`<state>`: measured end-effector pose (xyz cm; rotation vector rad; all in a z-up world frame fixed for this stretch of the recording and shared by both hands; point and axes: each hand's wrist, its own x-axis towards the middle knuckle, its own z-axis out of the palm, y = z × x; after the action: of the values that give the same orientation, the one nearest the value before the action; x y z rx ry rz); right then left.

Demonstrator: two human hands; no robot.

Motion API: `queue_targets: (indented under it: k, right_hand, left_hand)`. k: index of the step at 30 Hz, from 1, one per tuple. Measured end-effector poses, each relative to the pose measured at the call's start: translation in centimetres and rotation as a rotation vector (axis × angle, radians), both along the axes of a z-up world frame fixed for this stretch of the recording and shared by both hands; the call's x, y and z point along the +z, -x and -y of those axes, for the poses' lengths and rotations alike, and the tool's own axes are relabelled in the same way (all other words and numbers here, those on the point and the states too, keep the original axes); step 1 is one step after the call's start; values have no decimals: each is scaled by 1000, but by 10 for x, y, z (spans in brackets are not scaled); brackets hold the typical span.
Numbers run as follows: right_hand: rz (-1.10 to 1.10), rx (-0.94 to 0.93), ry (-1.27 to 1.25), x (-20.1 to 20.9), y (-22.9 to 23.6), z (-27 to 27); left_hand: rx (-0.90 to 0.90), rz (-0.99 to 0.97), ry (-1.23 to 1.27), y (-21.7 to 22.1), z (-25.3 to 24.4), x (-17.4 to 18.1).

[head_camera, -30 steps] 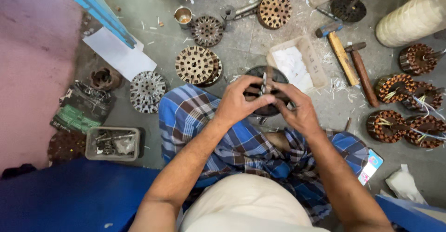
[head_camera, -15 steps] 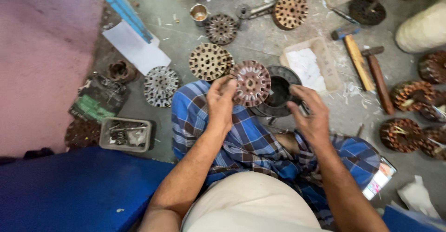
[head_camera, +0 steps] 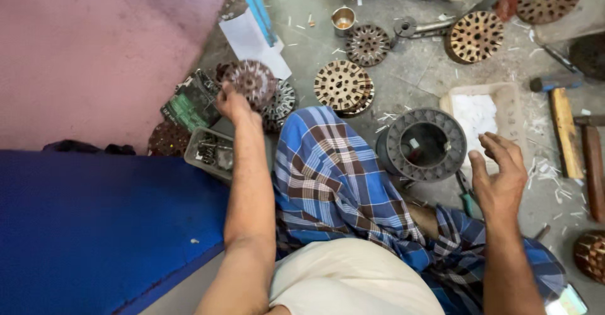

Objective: The person sits on the floor and inserts small white rectangular pieces into slots on a circular metal component. They repeatedly pick up pieces from a nearby container and place them into the component, occasionally adjusting the component's position.

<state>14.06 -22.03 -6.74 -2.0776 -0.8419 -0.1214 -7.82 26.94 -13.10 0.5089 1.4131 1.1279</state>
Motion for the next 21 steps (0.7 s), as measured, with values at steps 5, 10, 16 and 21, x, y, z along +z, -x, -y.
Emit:
queue_targets:
  k: [5, 10, 16, 21]
  right_hand:
    - [0, -34, 147, -26, -51, 2]
    - [-72, -91, 340, -70, -97, 10]
    - [5, -106, 631, -107, -128, -1]
    - [-147, -147, 863, -109, -113, -19]
  left_hand:
    - [-100, -176, -188, 4, -11, -83]
    - [-229, -592, -268, 6, -15, -88]
    - [-483, -1109, -261, 14, -14, -60]
    - [-593, -1307, -272, 11, -3, -28]
